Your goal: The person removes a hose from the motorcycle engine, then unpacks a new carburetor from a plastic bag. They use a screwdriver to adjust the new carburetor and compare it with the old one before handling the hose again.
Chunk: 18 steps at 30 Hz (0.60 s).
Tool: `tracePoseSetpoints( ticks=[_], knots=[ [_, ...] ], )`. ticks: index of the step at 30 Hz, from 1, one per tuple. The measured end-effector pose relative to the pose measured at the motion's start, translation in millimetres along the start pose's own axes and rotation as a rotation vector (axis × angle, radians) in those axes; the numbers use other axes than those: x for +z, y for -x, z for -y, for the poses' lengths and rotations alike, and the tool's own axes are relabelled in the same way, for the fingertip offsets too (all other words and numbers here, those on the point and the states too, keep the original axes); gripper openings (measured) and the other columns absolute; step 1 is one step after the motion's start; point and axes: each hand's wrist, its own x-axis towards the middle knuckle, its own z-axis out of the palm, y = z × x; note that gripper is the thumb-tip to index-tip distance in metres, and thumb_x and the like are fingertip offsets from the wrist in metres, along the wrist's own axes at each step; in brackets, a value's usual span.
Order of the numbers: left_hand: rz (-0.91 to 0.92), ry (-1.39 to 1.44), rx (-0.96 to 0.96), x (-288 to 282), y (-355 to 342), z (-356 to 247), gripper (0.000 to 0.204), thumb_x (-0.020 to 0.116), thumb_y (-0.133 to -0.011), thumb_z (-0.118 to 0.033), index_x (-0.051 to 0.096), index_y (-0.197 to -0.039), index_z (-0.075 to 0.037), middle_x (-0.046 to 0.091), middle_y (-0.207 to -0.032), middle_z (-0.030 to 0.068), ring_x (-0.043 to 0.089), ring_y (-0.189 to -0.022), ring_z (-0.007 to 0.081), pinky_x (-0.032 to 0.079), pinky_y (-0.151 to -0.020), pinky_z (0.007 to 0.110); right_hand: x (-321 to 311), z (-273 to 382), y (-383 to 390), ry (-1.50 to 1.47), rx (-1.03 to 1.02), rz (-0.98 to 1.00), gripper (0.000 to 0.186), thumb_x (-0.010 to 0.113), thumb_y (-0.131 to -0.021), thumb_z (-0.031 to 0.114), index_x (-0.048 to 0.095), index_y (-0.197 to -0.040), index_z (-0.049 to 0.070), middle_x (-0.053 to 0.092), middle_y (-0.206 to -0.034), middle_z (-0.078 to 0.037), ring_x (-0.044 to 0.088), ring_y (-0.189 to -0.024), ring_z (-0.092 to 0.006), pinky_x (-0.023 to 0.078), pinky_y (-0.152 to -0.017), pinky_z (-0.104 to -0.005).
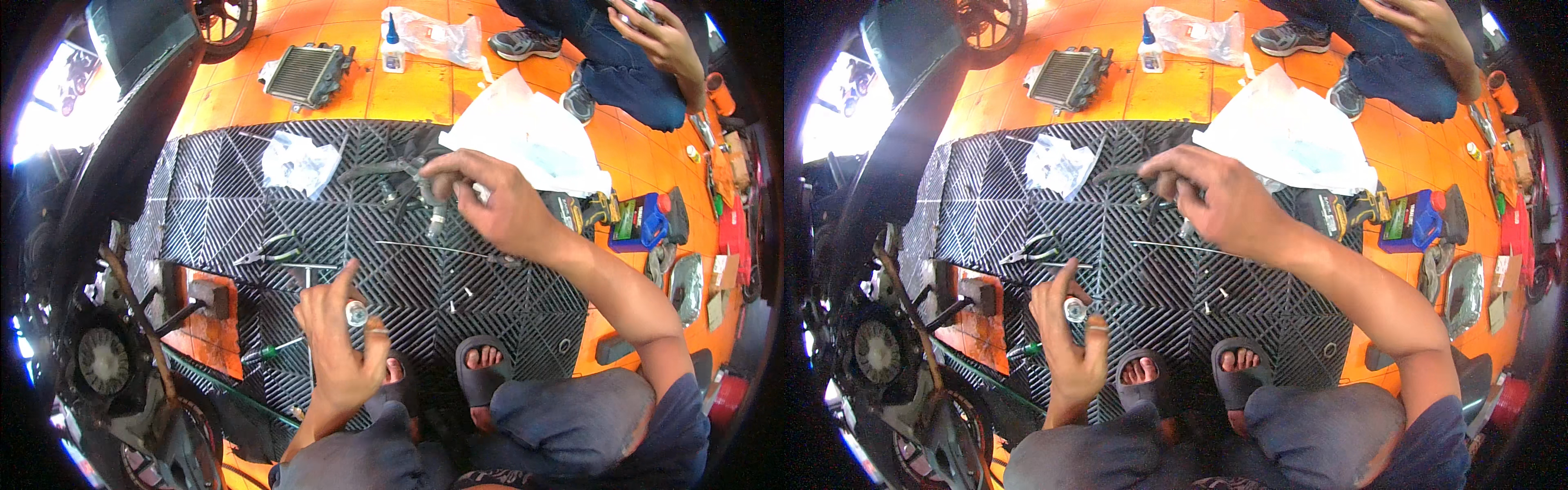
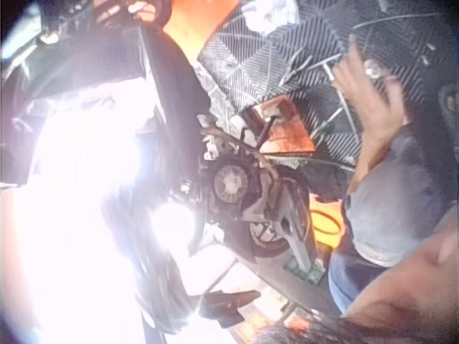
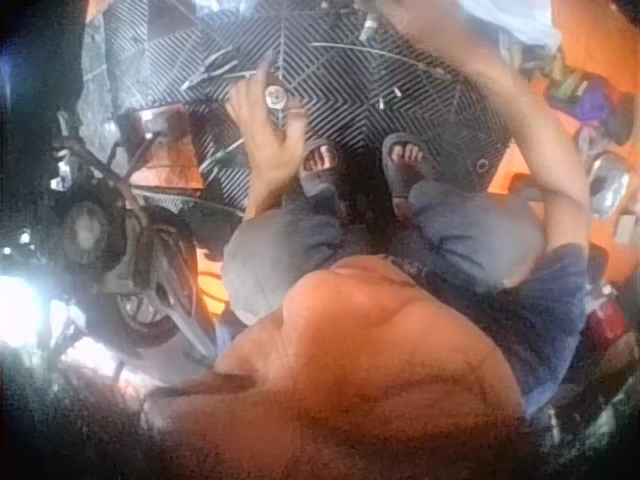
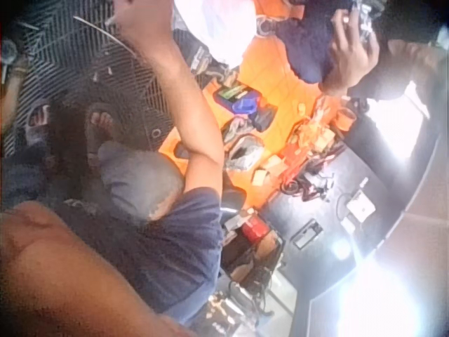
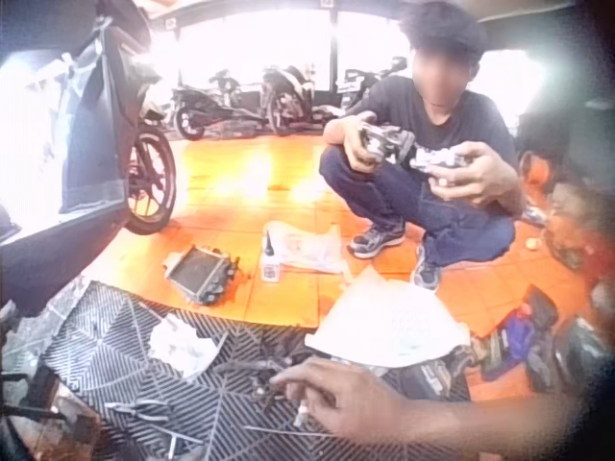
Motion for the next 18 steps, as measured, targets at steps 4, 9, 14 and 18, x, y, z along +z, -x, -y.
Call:
tracePoseSetpoints(
  ticks=[4, 9, 14, 18],
  knots=[
    [0.058, 0.181, -0.076, 7.4, 7.2, 11.1, 0.064, 0.058, -0.083, -0.003, 0.042, -0.144, 0.006, 0.053, -0.1, 0.0153, 0.049, -0.096, 0.0293, 0.038, -0.09, 0.04, -35.7, -9.5, -8.7, -0.058, 0.42, 0.075, 0.031, 0.063, -0.096, 0.03, 0.071, -0.096, 0.0, 0.066, -0.077, -0.007, 0.062, -0.072, -0.012, 0.051, -0.069, -0.0298],
    [0.164, 0.229, -0.025, 11.0, 8.3, 16.9, 0.039, 0.063, -0.083, 0.0, 0.058, -0.122, 0.004, 0.061, -0.098, 0.0127, 0.06, -0.093, 0.0248, 0.046, -0.087, 0.034, -54.1, -90.6, 4.1, 0.319, 0.39, 0.171, 0.027, 0.065, -0.094, 0.026, 0.069, -0.104, 0.001, 0.069, -0.089, -0.009, 0.066, -0.084, -0.0187, 0.052, -0.078, -0.034],
    [0.154, 0.647, -0.327, 23.5, 17.4, 14.0, 0.01, 0.063, -0.094, -0.004, 0.062, -0.102, 0.002, 0.068, -0.096, 0.011, 0.067, -0.091, 0.0204, 0.052, -0.084, 0.032, -38.2, -147.9, 30.7, 0.716, 0.275, 0.187, 0.028, 0.063, -0.089, 0.023, 0.068, -0.111, 0.007, 0.069, -0.107, -0.012, 0.066, -0.099, -0.0333, 0.052, -0.087, -0.0435],
    [0.117, 0.692, -0.333, 25.4, 18.5, 13.3, 0.005, 0.062, -0.095, -0.002, 0.062, -0.098, 0.002, 0.069, -0.09, 0.0117, 0.069, -0.082, 0.02, 0.055, -0.077, 0.032, -22.8, -148.3, -1.3, 0.679, 0.138, 0.148, 0.026, 0.063, -0.089, 0.022, 0.068, -0.107, 0.005, 0.067, -0.102, -0.012, 0.064, -0.099, -0.032, 0.051, -0.089, -0.0436]
  ],
)
